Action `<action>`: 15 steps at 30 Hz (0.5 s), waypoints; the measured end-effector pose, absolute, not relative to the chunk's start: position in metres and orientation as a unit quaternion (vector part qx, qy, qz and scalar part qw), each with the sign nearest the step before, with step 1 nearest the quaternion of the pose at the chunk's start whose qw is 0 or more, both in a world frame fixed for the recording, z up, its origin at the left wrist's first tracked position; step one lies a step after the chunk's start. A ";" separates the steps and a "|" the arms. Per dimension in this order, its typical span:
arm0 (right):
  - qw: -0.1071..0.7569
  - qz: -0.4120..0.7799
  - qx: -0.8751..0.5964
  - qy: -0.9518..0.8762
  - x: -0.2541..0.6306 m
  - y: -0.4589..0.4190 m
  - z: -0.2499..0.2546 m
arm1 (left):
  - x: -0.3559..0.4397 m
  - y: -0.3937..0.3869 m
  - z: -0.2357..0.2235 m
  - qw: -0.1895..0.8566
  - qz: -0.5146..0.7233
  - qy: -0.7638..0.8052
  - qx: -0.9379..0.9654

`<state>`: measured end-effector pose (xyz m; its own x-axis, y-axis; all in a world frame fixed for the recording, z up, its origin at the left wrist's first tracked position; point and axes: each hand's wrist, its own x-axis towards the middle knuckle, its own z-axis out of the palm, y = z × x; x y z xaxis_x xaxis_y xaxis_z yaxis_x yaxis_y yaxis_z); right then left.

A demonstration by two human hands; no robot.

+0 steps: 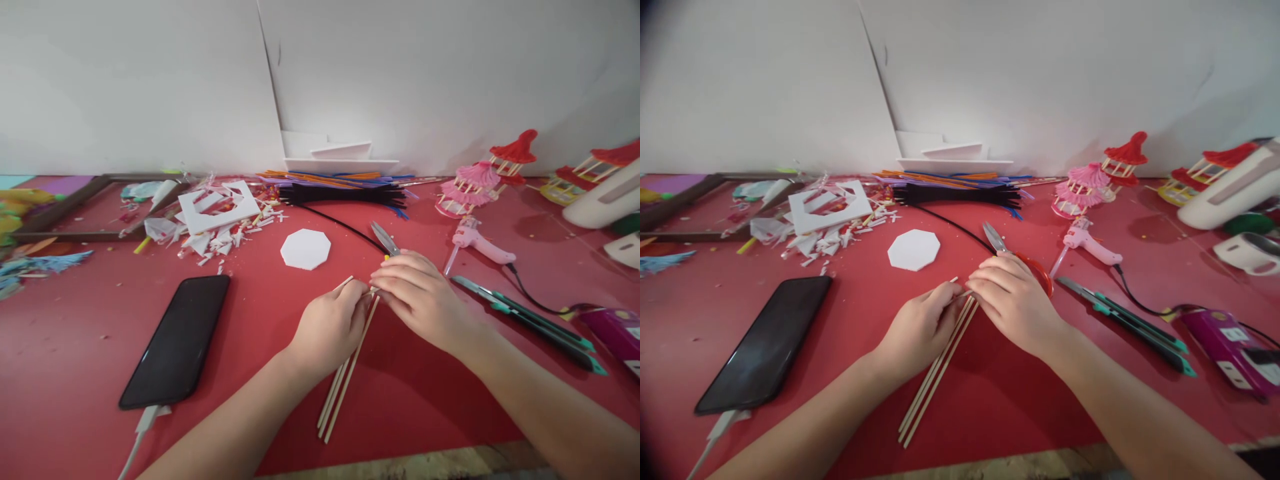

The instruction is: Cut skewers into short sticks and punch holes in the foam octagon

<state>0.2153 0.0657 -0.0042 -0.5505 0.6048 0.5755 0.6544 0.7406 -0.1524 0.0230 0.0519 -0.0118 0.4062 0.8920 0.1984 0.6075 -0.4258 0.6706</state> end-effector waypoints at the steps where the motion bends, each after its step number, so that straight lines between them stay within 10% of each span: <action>1: 0.309 -0.042 -0.357 -0.880 0.215 0.065 -0.004 | 0.023 0.052 -0.011 0.258 0.278 0.468 0.798; 15: 0.240 -0.008 -0.382 -0.892 0.209 0.058 -0.006 | 0.022 0.049 -0.006 0.129 0.146 0.485 0.853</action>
